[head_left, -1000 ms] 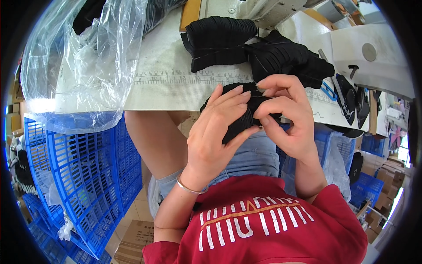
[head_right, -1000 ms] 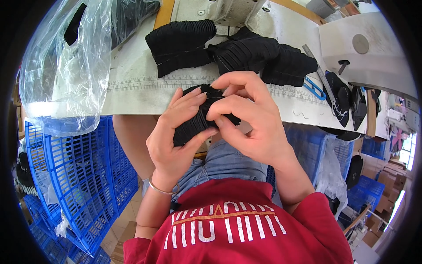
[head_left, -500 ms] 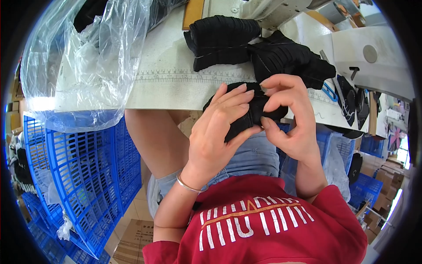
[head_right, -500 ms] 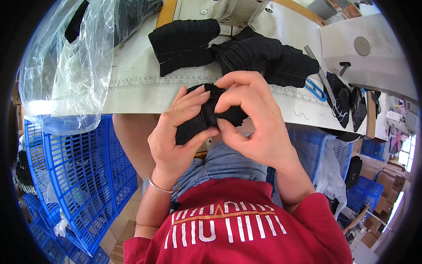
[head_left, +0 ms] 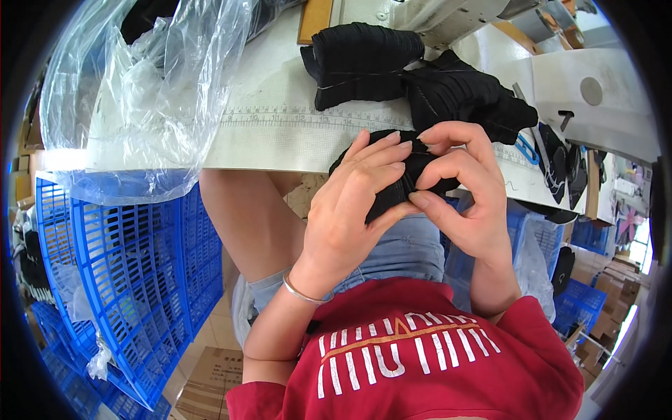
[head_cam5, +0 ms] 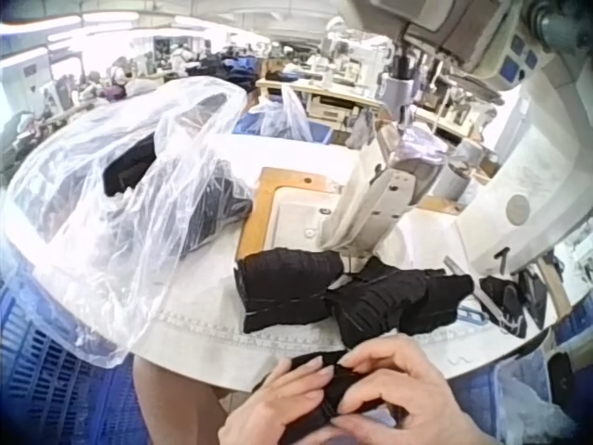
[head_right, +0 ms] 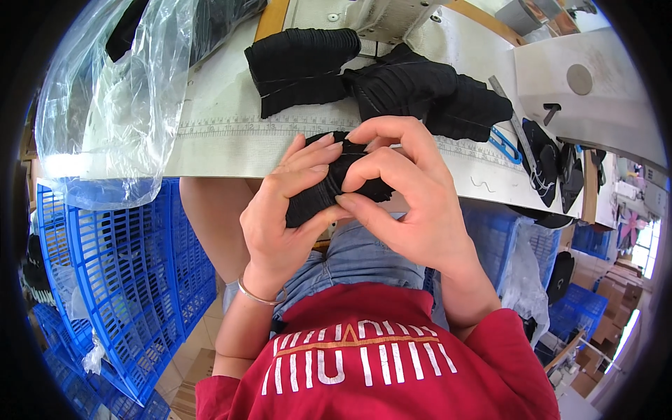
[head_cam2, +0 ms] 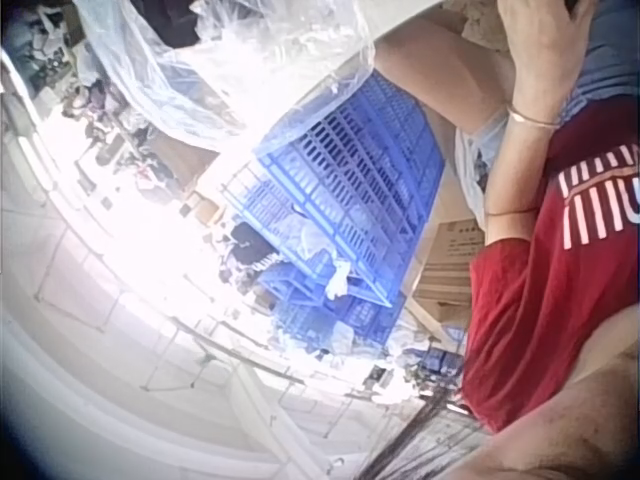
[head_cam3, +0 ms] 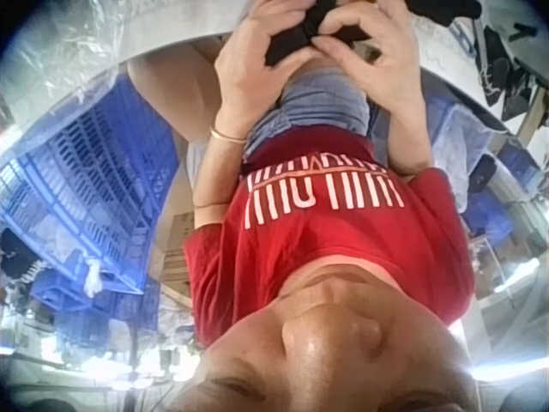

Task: The recorder is inspecting and stacking black fabric shoe components at a sewing workstation.

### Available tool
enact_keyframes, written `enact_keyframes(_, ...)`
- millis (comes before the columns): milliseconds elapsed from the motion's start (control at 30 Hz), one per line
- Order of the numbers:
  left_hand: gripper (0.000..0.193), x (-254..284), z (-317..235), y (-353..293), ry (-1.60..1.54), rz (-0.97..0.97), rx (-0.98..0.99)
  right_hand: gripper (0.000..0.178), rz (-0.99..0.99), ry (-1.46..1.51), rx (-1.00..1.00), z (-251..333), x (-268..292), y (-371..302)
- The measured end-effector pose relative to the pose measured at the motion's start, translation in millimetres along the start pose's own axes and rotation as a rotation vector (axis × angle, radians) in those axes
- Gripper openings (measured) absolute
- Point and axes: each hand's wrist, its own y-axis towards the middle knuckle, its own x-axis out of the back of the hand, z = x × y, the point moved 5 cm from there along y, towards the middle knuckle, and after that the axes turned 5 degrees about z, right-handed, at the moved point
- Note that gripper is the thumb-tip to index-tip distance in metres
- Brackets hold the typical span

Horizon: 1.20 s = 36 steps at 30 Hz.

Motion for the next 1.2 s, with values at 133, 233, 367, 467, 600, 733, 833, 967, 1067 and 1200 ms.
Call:
enact_keyframes(133,0.051,-0.2,0.4,-0.2,-0.002,0.002,0.005,0.021,-0.048,0.045,-0.018,-1.5,-1.0,-0.8)
enact_keyframes(233,0.051,-0.2,0.1,-0.1,0.000,-0.002,0.003,0.021,-0.050,0.015,0.013,-1.5,-1.8,-2.0)
enact_keyframes(367,0.049,0.1,2.8,-0.9,-0.036,-0.009,0.005,0.022,0.001,-0.047,0.039,7.4,-3.4,3.2)
enact_keyframes(467,0.048,0.7,2.6,-1.0,-0.038,0.004,0.005,0.024,0.003,-0.017,0.023,3.6,-3.8,1.4)
enact_keyframes(600,0.049,0.2,3.1,-1.5,-0.023,0.003,-0.009,0.025,0.011,-0.021,-0.006,3.8,-3.4,2.0)
enact_keyframes(733,0.050,-0.1,3.5,-1.2,-0.037,-0.005,-0.009,0.023,-0.020,0.025,-0.042,1.7,-4.0,1.8)
enact_keyframes(833,0.049,0.4,4.0,-1.3,-0.043,-0.011,-0.010,0.023,-0.030,-0.006,-0.006,2.4,-3.4,1.7)
enact_keyframes(967,0.049,0.8,5.9,-1.5,-0.054,-0.003,-0.007,0.023,-0.002,-0.070,0.013,9.4,-5.5,4.9)
enact_keyframes(1067,0.049,0.9,6.1,-2.1,-0.054,0.000,-0.009,0.024,-0.001,-0.087,0.035,9.2,-5.2,5.8)
enact_keyframes(1200,0.048,2.1,4.6,-0.5,-0.073,-0.002,-0.001,0.025,0.010,-0.050,0.014,7.0,-4.3,5.4)
